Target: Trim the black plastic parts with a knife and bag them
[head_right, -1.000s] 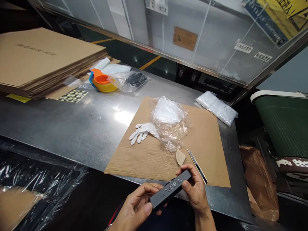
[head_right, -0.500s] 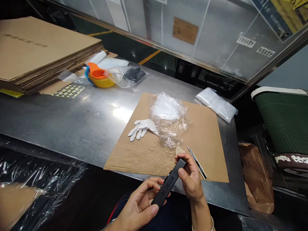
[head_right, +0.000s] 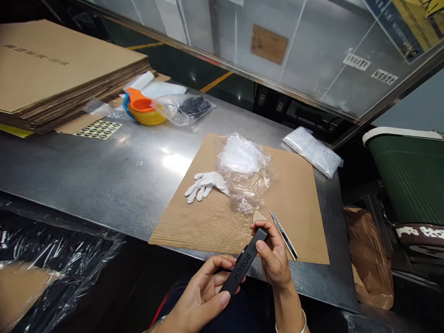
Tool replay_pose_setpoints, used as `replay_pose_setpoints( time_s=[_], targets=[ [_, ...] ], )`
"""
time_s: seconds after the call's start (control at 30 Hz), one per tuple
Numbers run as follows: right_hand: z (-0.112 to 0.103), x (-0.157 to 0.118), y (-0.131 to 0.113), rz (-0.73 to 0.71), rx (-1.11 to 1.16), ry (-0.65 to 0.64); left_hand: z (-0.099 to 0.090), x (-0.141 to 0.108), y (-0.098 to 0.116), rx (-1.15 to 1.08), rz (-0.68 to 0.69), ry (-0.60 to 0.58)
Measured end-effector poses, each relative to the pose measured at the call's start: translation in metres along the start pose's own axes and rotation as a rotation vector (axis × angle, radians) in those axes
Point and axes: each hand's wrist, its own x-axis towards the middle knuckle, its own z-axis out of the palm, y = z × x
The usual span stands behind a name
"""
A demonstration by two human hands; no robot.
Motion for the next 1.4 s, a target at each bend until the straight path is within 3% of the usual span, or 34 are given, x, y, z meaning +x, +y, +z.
replay_pose_setpoints(
  time_s=[0.2,0.33,0.53,0.9,1.1,1.4],
  targets=[
    [-0.001,0.001,0.005,-0.010,-0.121,-0.037,0.009,0.005,0.015,0.101,-0.129,0.060],
    [0.001,0.004,0.008,0.065,-0.147,-0.021,0.009,0.010,0.017,0.177,-0.112,0.092],
    [0.012,0.015,0.013,0.118,-0.172,-0.029,0.000,0.025,0.002,0.058,-0.135,0.166],
    [0.022,0.050,0.024,0.233,0.013,0.051,-0.014,0.015,0.014,-0.057,-0.099,0.240],
    [0.029,0.045,0.021,0.284,0.240,0.023,-0.013,0.009,0.009,0.095,0.068,0.120],
    [0.036,0.039,0.014,0.181,0.501,-0.056,-0.018,0.006,0.007,0.362,0.227,-0.002]
  ],
)
